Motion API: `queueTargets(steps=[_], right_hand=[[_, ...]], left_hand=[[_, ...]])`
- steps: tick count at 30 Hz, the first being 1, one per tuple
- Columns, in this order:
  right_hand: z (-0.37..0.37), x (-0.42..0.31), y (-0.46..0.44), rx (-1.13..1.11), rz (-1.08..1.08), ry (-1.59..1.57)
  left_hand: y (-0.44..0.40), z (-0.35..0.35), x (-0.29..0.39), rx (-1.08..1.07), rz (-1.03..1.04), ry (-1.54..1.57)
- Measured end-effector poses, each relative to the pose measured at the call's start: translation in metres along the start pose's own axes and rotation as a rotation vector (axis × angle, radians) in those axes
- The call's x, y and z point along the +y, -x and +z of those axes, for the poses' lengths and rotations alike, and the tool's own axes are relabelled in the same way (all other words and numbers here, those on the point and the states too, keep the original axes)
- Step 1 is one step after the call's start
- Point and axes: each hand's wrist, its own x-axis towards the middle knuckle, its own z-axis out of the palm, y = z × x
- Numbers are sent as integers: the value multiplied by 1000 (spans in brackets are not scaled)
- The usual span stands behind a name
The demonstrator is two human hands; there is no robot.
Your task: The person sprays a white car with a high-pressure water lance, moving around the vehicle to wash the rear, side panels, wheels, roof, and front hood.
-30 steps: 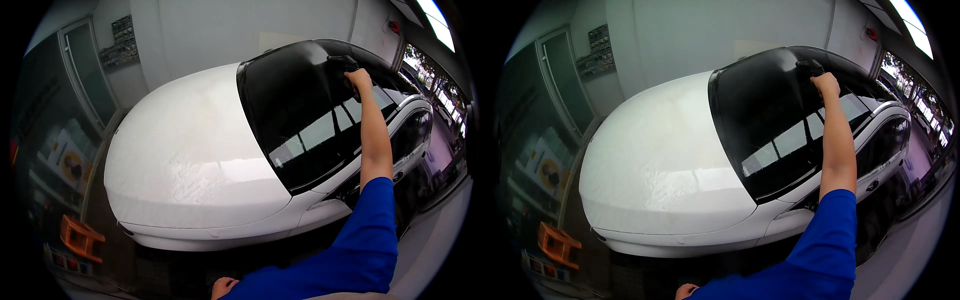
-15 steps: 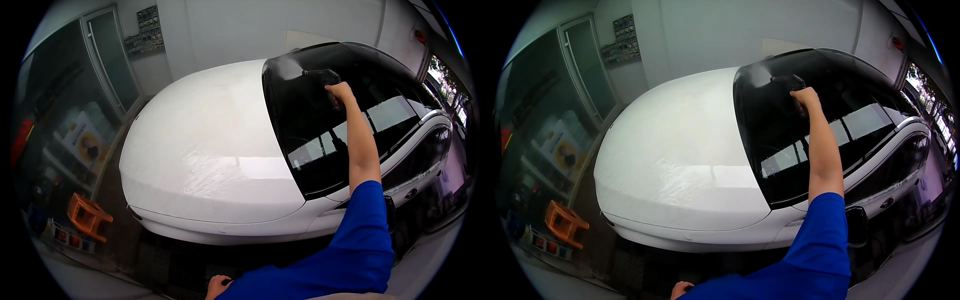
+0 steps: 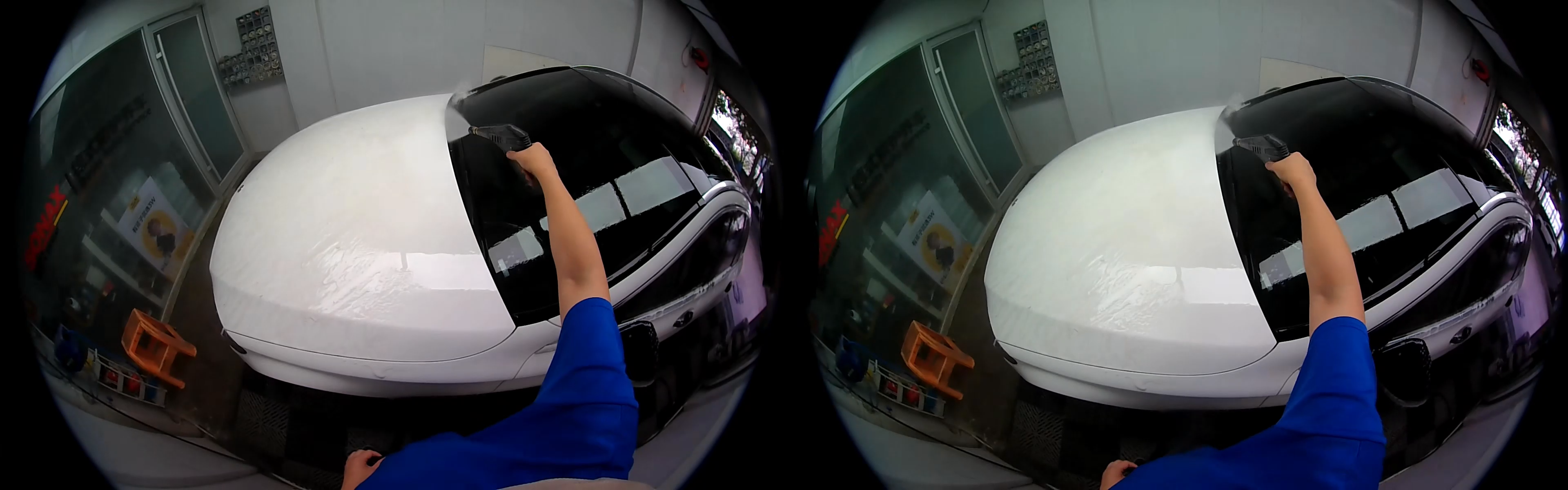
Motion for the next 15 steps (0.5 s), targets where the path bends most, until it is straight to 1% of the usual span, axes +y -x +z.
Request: queueTargets(steps=[1,2,4,5,7,8,11,12,14,15], right_hand=[[-1,-4,2,-56,-2,18],[-3,-7,5,-56,-4,18],[-8,-14,15,27,-37,70],[-11,-15,18,27,-38,71],[-17,-15,22,95,39,-8],[-21,-13,21,85,37,13],[-28,-9,26,195,35,80],[-24,-2,21,247,15,110],[-25,2,38,287,-65,65],[-26,2,51,287,-63,71]], left_hand=[[-1,-1,-1,4,12,0],[-1,-1,-1,6,13,2],[-1,-2,-1,1,5,-4],[-3,-2,-6,2,5,-3],[-12,-4,-16,-135,-167,-129],[-12,-6,-17,-134,-167,-128],[-16,-14,-7,-132,-188,-117],[-20,-15,-6,-142,-184,-107],[-29,-15,-2,-158,-182,-93],[-33,-15,0,-191,-177,-106]])
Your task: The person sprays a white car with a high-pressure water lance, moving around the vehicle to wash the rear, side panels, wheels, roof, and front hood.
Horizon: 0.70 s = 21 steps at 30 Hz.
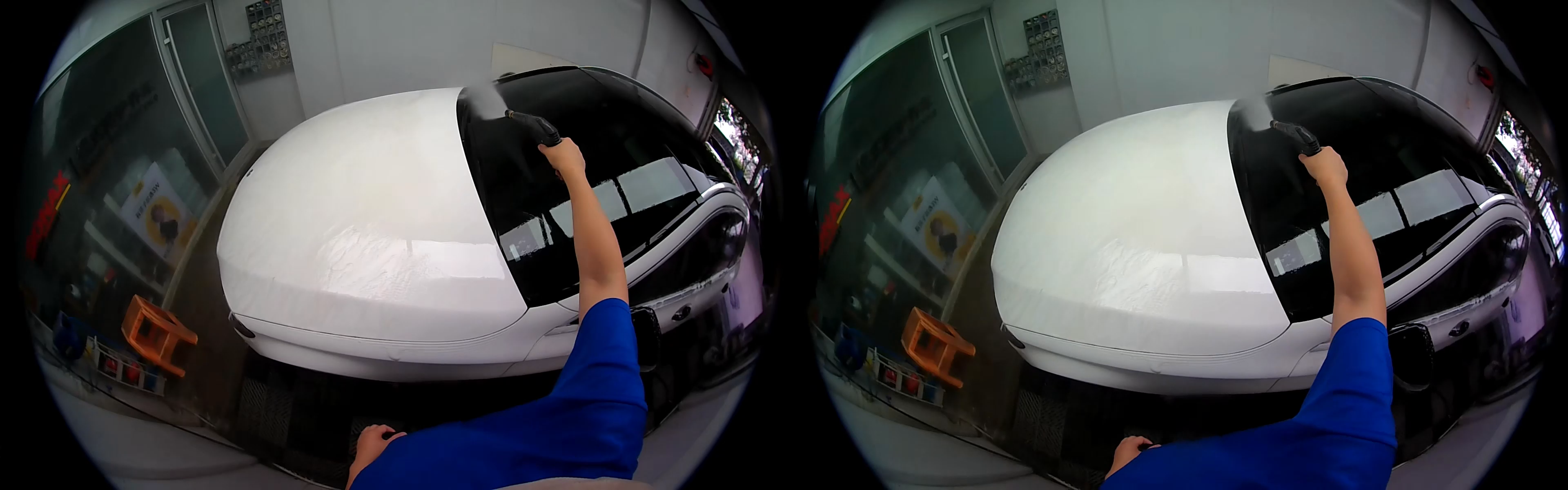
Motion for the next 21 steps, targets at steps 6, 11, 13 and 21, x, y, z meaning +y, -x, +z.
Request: queueTargets(steps=[6,11,13,21], right_hand=[[-29,5,117,-364,-80,-186],[-91,27,242,-388,-19,-287],[-115,41,286,-229,2,-104],[-194,61,507,-351,17,-178]], left_hand=[[-15,0,-19,-148,89,8],[-12,-16,-40,-315,155,-12],[-9,-19,-54,-323,172,-61],[2,3,-97,-485,484,-141]])
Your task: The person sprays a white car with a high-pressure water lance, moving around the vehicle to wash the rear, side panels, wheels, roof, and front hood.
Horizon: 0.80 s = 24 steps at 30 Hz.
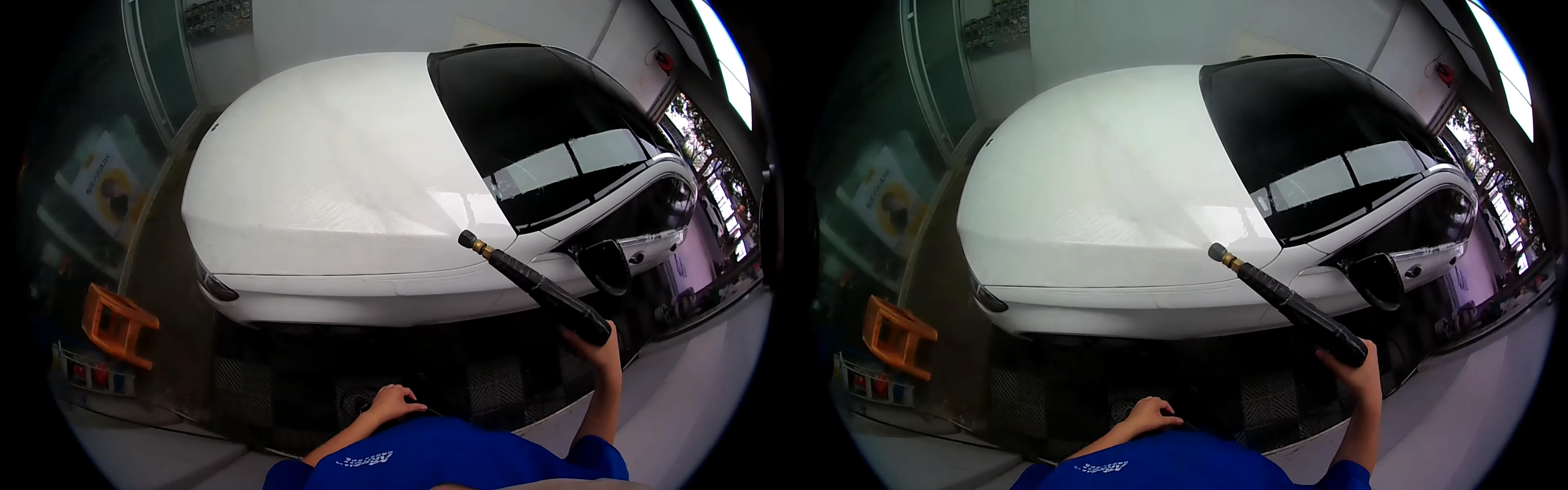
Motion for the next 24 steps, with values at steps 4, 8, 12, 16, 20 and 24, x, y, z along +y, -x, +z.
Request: queueTargets(steps=[4,8,12,16,20,24], right_hand=[[-8,-7,57,163,316,13],[-10,6,89,294,206,233],[2,3,131,-6,72,38],[-5,31,143,-206,38,-39],[-3,54,136,47,276,-59],[14,62,152,-52,243,87]], left_hand=[[12,14,12,4,35,15],[30,17,27,-33,-4,-4],[35,39,20,-52,-62,55],[49,52,28,-10,-77,18],[64,44,38,49,-101,23],[78,55,36,118,-102,0]])
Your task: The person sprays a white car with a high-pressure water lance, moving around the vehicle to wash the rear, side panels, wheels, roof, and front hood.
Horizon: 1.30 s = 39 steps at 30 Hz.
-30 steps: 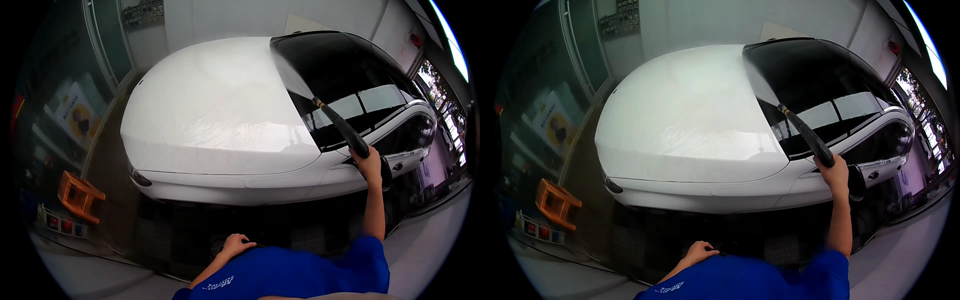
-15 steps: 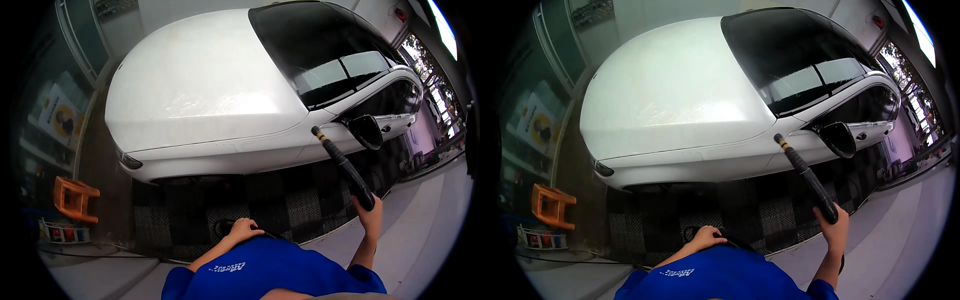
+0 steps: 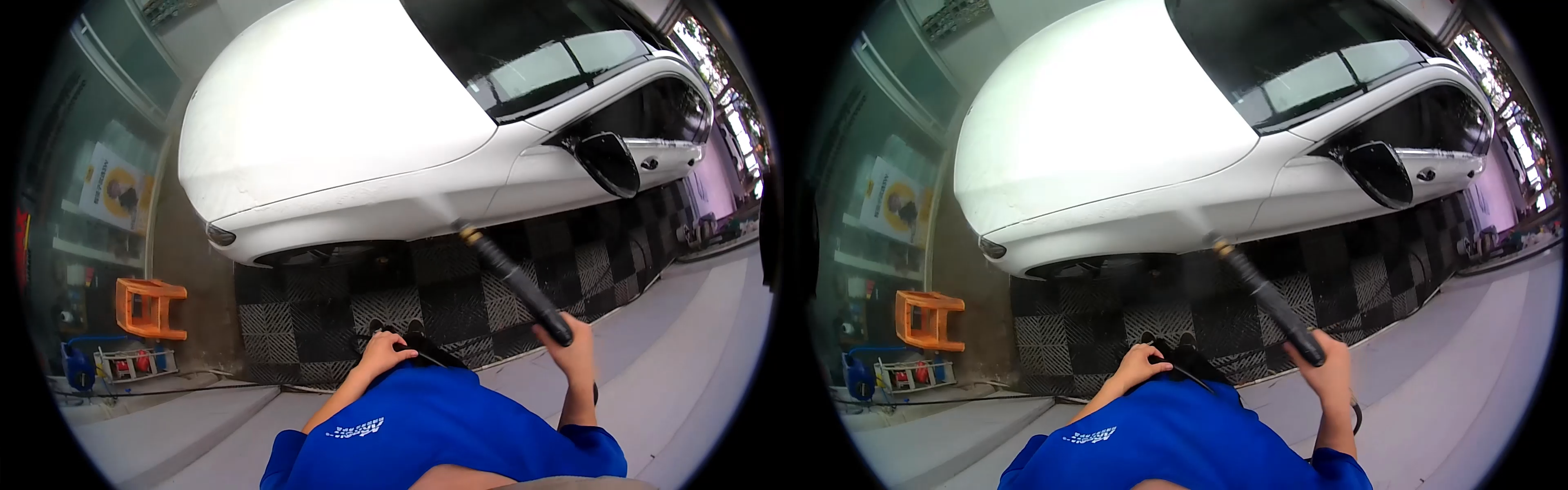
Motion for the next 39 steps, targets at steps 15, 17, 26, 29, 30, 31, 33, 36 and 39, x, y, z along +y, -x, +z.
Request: queueTargets(steps=[15,17,26,29,30,31,33,36,39], right_hand=[[-12,2,67,736,449,349],[-5,-38,90,708,557,317],[9,-93,158,914,534,269],[4,-95,177,939,682,345],[4,-93,180,957,729,386],[6,-96,182,931,715,410],[8,-87,188,858,690,374],[12,-66,189,787,541,184],[5,-64,169,736,661,9]], left_hand=[[30,-56,-55,-163,-198,133],[42,-71,-82,-153,-178,142],[79,-130,-132,-331,-192,155],[85,-133,-139,-333,-182,160],[83,-132,-141,-327,-178,158],[81,-131,-145,-330,-172,163],[74,-127,-155,-338,-161,186],[72,-123,-157,-287,-146,150],[76,-117,-158,-278,-169,157]])
